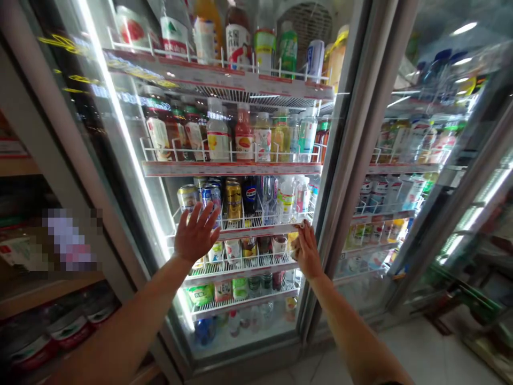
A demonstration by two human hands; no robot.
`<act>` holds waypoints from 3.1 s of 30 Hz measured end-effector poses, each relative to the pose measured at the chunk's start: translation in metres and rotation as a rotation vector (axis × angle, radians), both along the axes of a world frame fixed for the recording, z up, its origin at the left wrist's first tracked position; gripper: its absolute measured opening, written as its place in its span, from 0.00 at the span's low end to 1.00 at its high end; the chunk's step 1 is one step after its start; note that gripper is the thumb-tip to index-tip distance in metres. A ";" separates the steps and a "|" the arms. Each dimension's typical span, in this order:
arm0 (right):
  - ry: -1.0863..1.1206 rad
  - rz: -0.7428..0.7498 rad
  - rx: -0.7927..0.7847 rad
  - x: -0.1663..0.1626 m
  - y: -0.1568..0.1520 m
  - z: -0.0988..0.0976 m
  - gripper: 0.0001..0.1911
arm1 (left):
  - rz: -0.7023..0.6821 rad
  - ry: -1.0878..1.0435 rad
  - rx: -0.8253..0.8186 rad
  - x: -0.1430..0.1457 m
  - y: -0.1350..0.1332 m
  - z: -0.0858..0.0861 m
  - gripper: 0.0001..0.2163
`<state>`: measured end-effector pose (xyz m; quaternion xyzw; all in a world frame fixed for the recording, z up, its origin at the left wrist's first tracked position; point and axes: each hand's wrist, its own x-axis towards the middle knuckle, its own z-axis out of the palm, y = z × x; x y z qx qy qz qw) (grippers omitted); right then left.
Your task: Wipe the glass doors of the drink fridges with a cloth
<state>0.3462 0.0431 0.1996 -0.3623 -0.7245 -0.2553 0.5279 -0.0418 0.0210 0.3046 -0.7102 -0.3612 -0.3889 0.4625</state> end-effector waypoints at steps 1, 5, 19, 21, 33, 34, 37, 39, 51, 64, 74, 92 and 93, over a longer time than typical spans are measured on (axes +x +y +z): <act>0.013 0.001 0.017 0.004 0.004 0.013 0.44 | -0.004 -0.006 -0.012 0.000 0.001 -0.001 0.32; 0.143 -0.020 0.078 0.010 0.017 0.063 0.43 | 0.001 0.001 0.006 0.001 -0.001 0.001 0.32; -0.031 0.002 0.112 -0.038 0.008 0.064 0.42 | -0.030 0.003 0.004 0.001 -0.001 0.001 0.32; -0.105 0.034 0.086 -0.052 0.005 0.051 0.40 | -0.038 0.003 -0.008 0.001 -0.001 0.001 0.32; -0.188 0.078 0.047 -0.094 0.006 0.062 0.33 | -0.017 -0.013 0.021 0.004 -0.004 0.004 0.34; -0.200 0.080 0.060 -0.100 0.004 0.057 0.32 | -0.005 -0.003 0.031 0.004 -0.004 0.004 0.35; -0.408 0.184 0.064 -0.116 -0.008 0.026 0.27 | 0.019 0.014 0.049 0.003 -0.004 0.004 0.35; -0.532 0.250 0.018 -0.119 -0.015 0.011 0.25 | 0.008 0.013 0.035 0.002 -0.003 0.004 0.35; -0.624 0.290 -0.179 -0.140 -0.023 0.003 0.27 | -0.011 0.030 0.071 0.002 -0.003 0.007 0.33; -0.648 0.306 -0.118 -0.152 -0.024 -0.004 0.25 | -0.049 0.004 0.047 0.003 -0.003 0.006 0.33; -0.314 0.201 -0.068 -0.099 -0.008 0.024 0.29 | -0.021 0.008 0.046 0.002 -0.002 0.004 0.33; -0.099 0.100 -0.023 -0.002 -0.007 -0.015 0.41 | -0.008 0.004 0.036 0.003 -0.002 0.004 0.32; -0.082 0.096 -0.014 0.004 -0.006 -0.015 0.42 | -0.010 0.007 0.033 0.003 -0.003 0.004 0.32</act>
